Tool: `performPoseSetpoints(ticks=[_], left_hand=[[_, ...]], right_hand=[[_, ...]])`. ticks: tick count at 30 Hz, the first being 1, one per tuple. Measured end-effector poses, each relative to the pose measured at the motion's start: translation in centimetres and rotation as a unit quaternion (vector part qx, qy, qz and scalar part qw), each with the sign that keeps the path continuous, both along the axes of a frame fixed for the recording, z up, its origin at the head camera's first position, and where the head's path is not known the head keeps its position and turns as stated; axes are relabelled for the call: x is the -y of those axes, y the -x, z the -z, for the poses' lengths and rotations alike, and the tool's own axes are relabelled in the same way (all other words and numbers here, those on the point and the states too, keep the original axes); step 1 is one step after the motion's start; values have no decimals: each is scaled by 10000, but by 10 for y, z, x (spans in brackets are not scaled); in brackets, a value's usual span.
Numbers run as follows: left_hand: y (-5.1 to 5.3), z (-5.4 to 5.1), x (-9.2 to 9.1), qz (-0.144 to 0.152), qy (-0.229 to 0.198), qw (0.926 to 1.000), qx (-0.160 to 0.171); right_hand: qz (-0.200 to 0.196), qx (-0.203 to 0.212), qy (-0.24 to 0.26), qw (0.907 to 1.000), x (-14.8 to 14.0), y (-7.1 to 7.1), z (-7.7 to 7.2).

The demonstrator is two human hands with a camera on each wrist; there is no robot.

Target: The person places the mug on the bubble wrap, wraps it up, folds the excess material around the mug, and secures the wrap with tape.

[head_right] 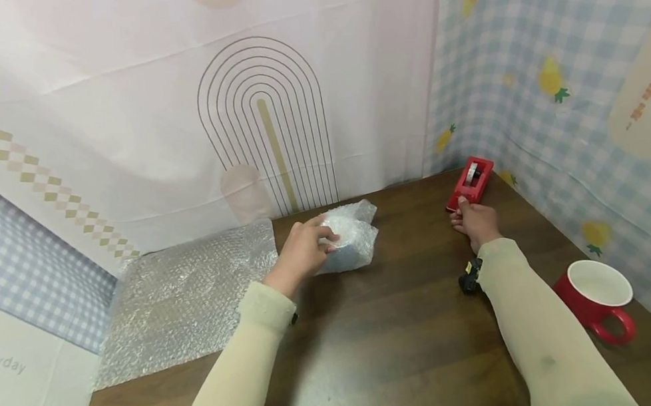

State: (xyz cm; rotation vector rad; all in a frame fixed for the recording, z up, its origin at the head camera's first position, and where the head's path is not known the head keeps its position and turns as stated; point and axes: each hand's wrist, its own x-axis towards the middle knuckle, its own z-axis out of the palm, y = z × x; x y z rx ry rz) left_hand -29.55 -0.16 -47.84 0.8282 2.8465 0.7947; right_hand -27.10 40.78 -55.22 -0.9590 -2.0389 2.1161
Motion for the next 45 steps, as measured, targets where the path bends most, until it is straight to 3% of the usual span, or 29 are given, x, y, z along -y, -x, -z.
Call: performPoseSetpoints(ticks=[5, 29, 45], left_hand=[[-4, -2, -1, -76, 104, 9999, -115], [-4, 0, -2, -40, 108, 9997, -230], [-4, -1, -3, -89, 156, 9997, -194]], right_hand=[[30, -29, 18, 10000, 1, -1, 2], [183, 364, -288, 9988, 3, 3, 0], [287, 128, -67, 9995, 4, 4, 0]])
